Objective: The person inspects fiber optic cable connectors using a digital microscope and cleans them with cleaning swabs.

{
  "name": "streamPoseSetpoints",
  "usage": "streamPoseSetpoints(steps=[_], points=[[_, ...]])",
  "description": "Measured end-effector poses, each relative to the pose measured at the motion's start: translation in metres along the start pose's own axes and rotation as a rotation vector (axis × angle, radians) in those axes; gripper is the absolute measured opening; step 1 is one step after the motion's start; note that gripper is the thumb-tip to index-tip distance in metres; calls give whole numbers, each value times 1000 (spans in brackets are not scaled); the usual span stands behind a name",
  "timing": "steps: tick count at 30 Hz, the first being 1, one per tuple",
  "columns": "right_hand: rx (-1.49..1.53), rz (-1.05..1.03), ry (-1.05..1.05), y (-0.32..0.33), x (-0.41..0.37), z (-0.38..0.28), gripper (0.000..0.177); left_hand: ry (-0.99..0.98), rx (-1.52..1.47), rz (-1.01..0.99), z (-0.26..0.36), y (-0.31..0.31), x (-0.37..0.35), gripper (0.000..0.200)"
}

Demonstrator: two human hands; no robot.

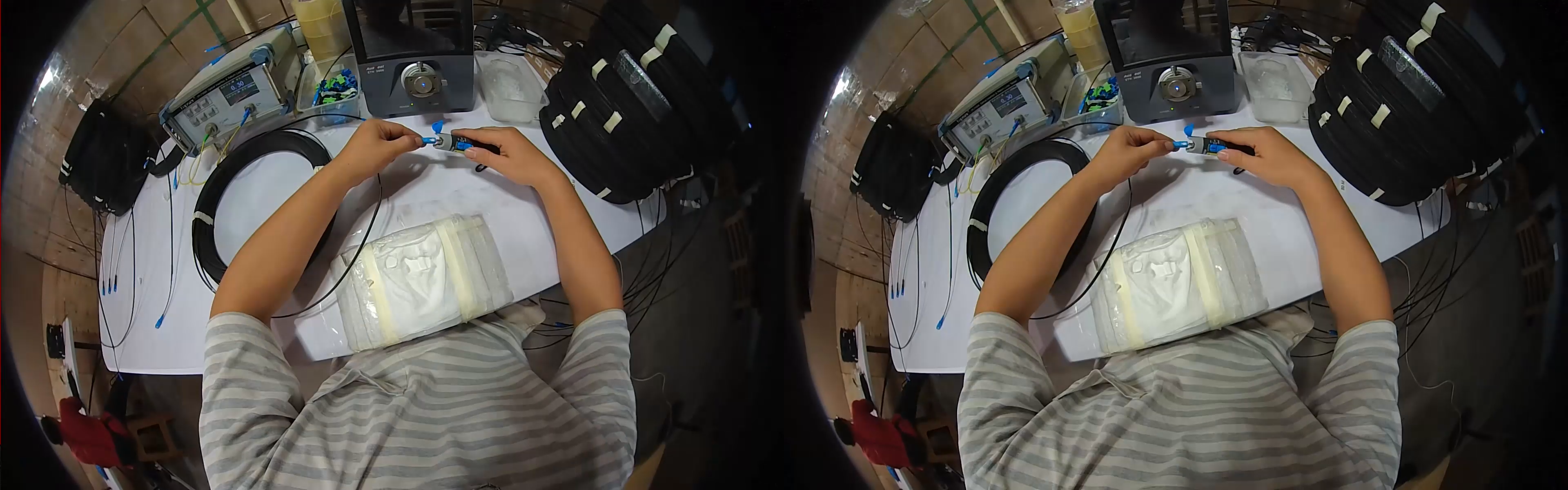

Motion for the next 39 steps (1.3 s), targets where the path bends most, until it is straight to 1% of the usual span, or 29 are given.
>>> streamPoseSetpoints(steps=[8,17,20,24,27,30,33,35,38,39], points=[[-52,21,31,4,-1,2,43,3,-4,-14,1,-1,0,25],[-34,10,-28,1,-2,-1,43,3,5,-13,3,-2,-3,24],[-67,25,51,1,-1,1,44,-12,-3,-25,2,-5,-2,24],[-78,2,18,0,-3,-1,43,15,2,-38,5,-5,-5,24],[-102,-11,35,1,-3,-1,44,-62,50,-37,0,-5,0,25],[-143,-35,49,-1,-4,-3,45,-58,98,-96,2,-6,-5,25],[-152,-48,56,-2,-3,-3,46,-13,51,-140,-10,-10,-1,27],[-153,-41,77,0,-4,-4,46,-6,84,-150,-12,-10,1,28],[-302,-48,66,1,-5,-11,46,18,137,-178,-10,-10,1,33],[-275,-48,68,1,-4,-10,46,27,154,-193,-8,-10,1,34]])
Point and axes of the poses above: each hand's wrist, its own x-axis towards the middle knuckle, its own y-axis out of the back of the hand, z = x × y, the point moved 4 cm from there along x, towards the middle knuckle, and after that the axes turned 5 degrees about x, right-handed, at the moved point
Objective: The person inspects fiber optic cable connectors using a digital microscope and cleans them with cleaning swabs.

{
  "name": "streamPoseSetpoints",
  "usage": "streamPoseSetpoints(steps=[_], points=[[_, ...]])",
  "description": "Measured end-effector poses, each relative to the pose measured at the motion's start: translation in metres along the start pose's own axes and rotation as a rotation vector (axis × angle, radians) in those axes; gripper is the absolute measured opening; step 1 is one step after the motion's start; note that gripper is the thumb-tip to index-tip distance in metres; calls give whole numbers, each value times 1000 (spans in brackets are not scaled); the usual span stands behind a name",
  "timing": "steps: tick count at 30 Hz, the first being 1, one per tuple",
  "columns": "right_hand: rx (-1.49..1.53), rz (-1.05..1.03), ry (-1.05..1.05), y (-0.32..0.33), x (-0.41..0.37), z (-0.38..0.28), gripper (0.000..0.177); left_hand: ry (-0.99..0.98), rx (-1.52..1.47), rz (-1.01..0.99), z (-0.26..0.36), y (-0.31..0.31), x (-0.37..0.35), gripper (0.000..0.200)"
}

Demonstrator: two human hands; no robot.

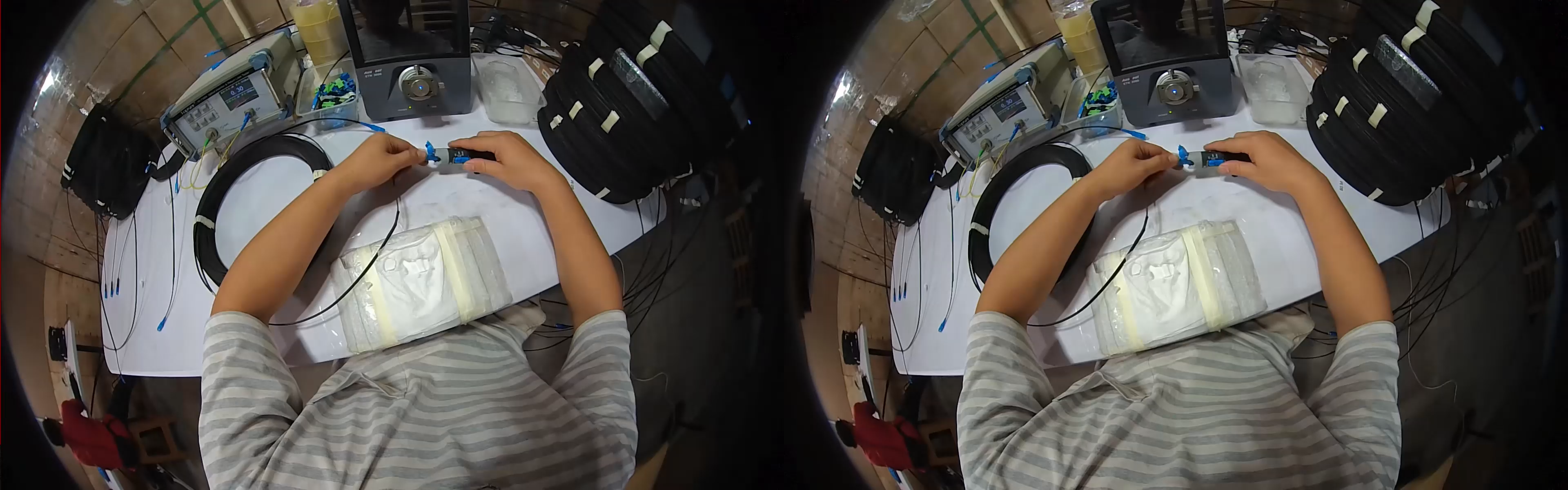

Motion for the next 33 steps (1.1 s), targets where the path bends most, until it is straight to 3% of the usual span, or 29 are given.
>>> streamPoseSetpoints(steps=[3,6,9,12,16,19,25,28,33], points=[[86,2,-12,-3,3,8,46,11,19,243,3,25,0,32],[135,-16,-46,-4,3,11,47,-92,373,505,-24,65,6,40],[124,-35,-45,-4,6,10,47,116,623,471,-26,71,-4,48],[143,-30,-36,-7,5,13,49,141,805,507,-30,65,0,52],[164,-35,-50,-7,0,10,50,196,796,440,-27,63,3,44],[201,-53,-74,-9,-1,10,51,143,675,543,-26,66,-2,36],[155,-44,-76,-15,3,0,48,-101,-293,572,-34,61,6,16],[81,-26,-35,-17,4,-5,48,-185,-328,457,-22,53,4,17],[65,-18,-42,-19,4,-7,46,-274,-352,469,-10,56,-4,17]])
Point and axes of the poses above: each hand's wrist, its own x-axis towards the middle knuckle, its own y-axis out of the back of the hand, z = x × y, the point moved 4 cm from there along x, towards the middle knuckle, and after that the axes turned 5 degrees about x, right-handed, at the moved point
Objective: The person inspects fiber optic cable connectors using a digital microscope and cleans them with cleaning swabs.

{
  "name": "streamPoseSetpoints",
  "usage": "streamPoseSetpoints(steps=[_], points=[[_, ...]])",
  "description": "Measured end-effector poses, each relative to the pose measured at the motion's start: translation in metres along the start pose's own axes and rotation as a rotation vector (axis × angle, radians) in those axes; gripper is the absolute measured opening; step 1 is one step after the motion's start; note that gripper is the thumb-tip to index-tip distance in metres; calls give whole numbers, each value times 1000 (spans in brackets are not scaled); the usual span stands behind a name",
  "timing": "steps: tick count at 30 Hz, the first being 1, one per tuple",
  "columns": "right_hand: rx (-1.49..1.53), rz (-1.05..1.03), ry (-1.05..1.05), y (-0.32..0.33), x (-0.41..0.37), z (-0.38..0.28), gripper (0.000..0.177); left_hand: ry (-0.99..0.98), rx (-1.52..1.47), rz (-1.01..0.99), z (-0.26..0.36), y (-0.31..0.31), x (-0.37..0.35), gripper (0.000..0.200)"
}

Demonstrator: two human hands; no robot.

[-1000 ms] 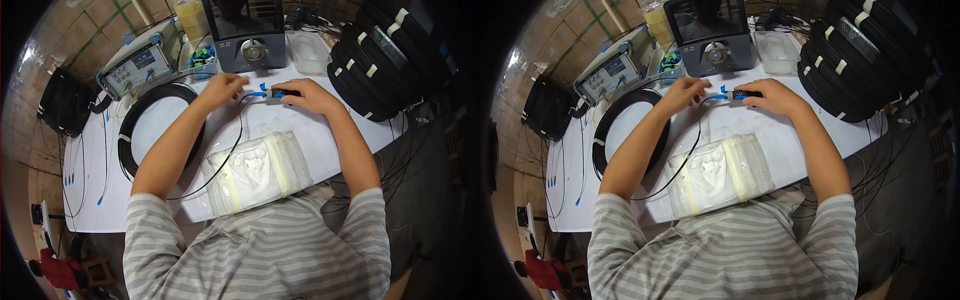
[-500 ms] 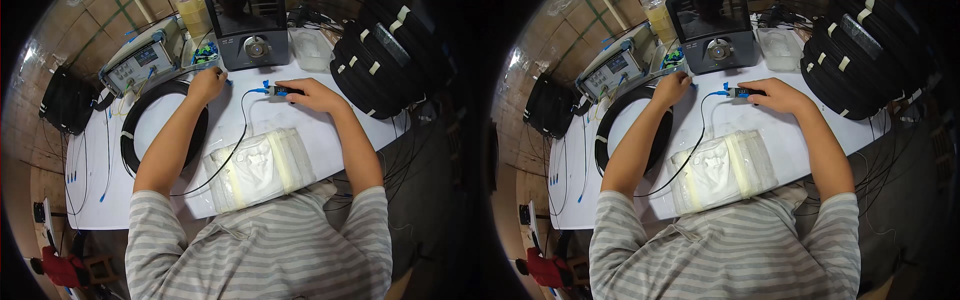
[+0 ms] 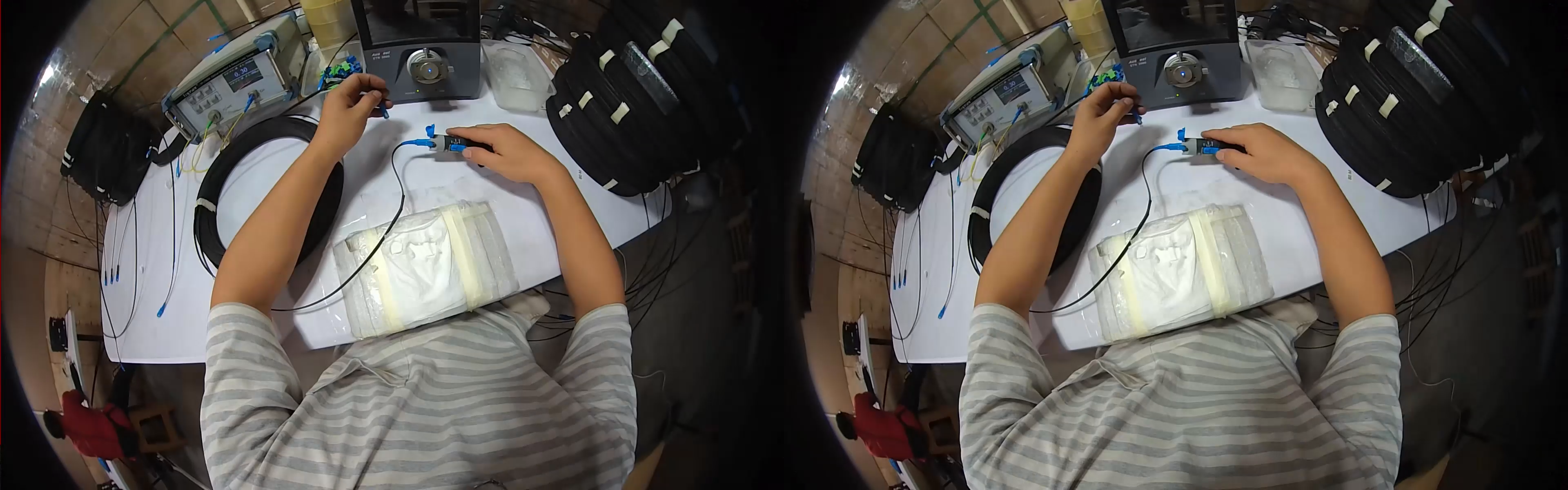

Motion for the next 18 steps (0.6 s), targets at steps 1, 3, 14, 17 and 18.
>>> streamPoseSetpoints(steps=[1,3,14,17,18], points=[[-13,4,20,-1,0,0,46,-11,-18,-22,0,-2,-1,16],[-56,5,31,-3,1,-1,44,-35,-53,-67,1,-7,-1,16],[-189,10,52,-6,1,-12,38,65,164,-245,-10,-18,-8,20],[-276,41,33,-9,2,-10,37,75,195,-243,-16,-20,-8,23],[-287,45,26,-10,2,-10,37,76,207,-239,-18,-20,-8,24]])
Point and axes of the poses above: each hand's wrist, its own x-axis towards the middle knuckle, its own y-axis out of the back of the hand, z = x × y, the point moved 4 cm from there along x, towards the middle knuckle, and after that the axes turned 5 degrees about x, right-handed, at the moved point
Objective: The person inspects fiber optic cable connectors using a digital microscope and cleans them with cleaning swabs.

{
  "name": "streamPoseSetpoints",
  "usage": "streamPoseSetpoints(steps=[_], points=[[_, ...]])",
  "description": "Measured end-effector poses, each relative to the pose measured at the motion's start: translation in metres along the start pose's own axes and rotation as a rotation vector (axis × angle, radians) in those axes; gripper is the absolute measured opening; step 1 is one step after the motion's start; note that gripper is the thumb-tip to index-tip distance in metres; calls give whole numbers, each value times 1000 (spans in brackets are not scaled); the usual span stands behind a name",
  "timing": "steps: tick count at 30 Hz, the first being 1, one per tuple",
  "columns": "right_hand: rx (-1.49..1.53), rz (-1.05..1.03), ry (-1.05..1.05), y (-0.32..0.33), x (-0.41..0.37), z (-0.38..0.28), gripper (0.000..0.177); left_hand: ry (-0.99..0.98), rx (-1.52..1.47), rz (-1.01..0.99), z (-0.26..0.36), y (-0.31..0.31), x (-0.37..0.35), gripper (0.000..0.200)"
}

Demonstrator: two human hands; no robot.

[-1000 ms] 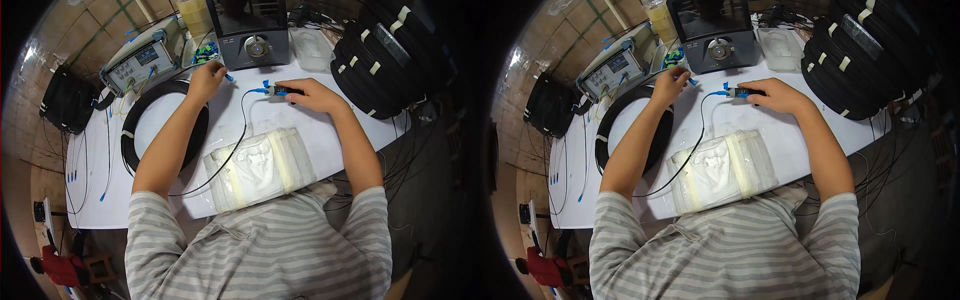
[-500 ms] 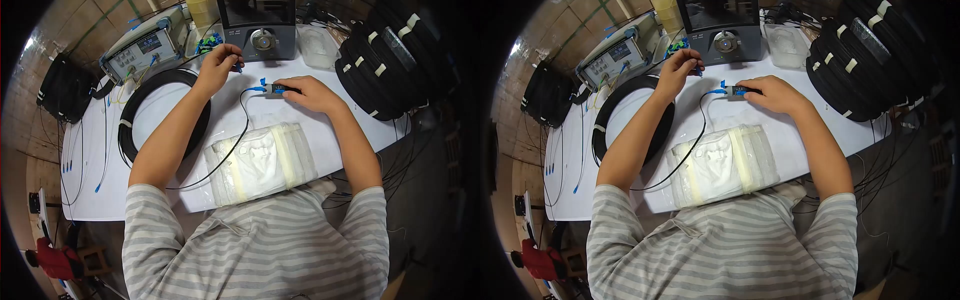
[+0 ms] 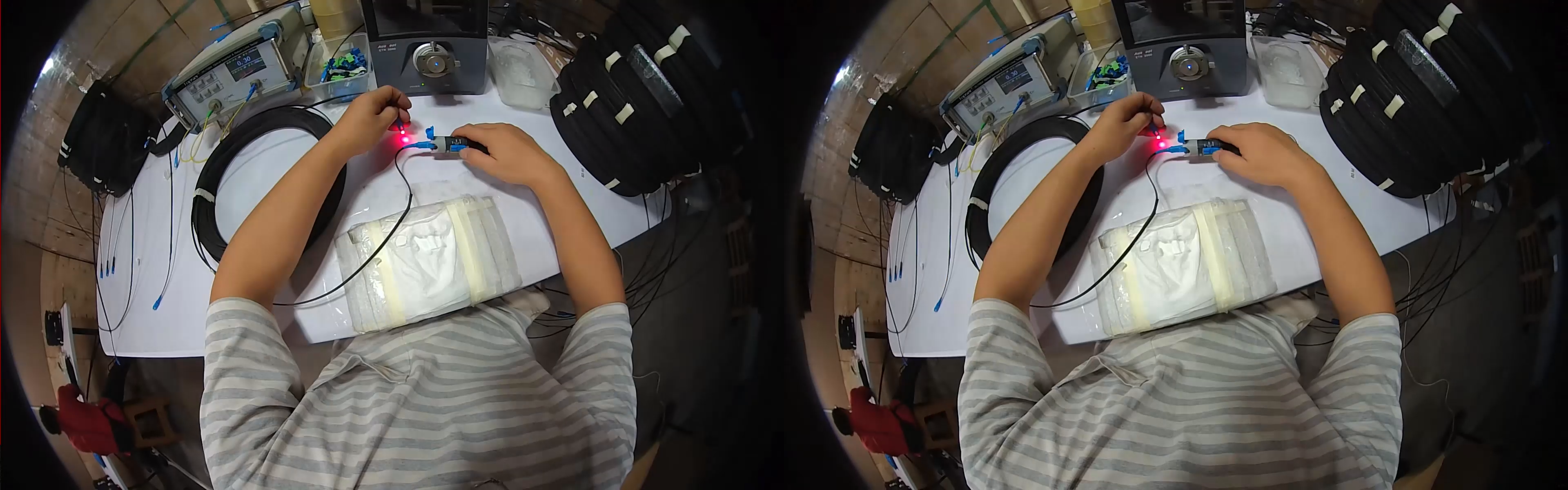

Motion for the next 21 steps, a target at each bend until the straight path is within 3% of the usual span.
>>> streamPoseSetpoints(steps=[6,21], points=[[-69,31,18,-2,-1,-10,40,142,-61,-42,-4,1,0,26],[-80,84,54,-3,0,-8,39,187,-83,-26,-4,3,-1,30]])
Point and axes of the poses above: each hand's wrist, its own x-axis towards the middle knuckle, its own y-axis out of the back of the hand, z = x × y, the point moved 4 cm from there along x, towards the middle knuckle, and after that the axes turned 5 degrees about x, right-handed, at the moved point
